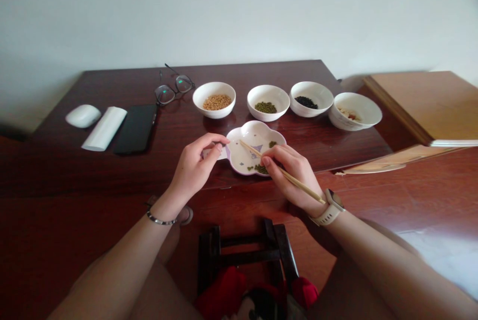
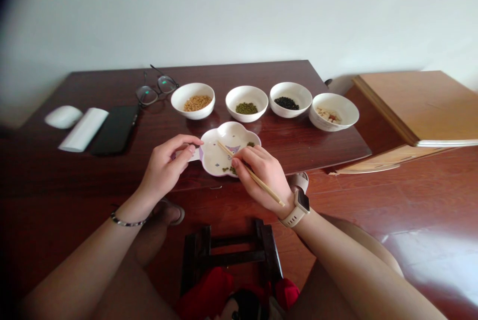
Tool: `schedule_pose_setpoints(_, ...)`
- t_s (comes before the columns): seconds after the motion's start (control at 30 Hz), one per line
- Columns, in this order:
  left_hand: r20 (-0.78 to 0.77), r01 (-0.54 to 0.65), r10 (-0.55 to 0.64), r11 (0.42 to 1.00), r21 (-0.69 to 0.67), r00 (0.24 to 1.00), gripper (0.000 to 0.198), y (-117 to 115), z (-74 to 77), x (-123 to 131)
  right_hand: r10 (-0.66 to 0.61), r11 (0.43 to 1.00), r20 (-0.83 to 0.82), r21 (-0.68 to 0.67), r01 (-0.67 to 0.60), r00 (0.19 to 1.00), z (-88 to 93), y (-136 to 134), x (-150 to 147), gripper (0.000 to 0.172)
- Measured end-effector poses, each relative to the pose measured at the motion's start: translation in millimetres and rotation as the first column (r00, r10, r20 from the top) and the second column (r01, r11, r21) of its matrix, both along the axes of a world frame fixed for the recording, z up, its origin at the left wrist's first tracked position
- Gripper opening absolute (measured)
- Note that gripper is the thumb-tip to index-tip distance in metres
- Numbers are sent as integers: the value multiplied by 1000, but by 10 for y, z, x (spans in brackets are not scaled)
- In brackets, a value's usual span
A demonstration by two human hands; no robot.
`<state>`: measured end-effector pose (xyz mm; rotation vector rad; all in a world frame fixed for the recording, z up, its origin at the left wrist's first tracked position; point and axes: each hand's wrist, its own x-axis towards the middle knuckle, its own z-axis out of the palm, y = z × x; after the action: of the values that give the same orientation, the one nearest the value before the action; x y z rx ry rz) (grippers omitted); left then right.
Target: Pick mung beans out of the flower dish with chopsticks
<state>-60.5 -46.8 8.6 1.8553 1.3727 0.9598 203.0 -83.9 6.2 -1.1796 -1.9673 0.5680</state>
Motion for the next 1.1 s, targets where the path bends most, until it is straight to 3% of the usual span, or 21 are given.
schedule_pose_setpoints(1.1,-19,34,-33,998,47,999,24,0,-4,14,-5,1000,21,17,5,1000,-1,1,-1,23)
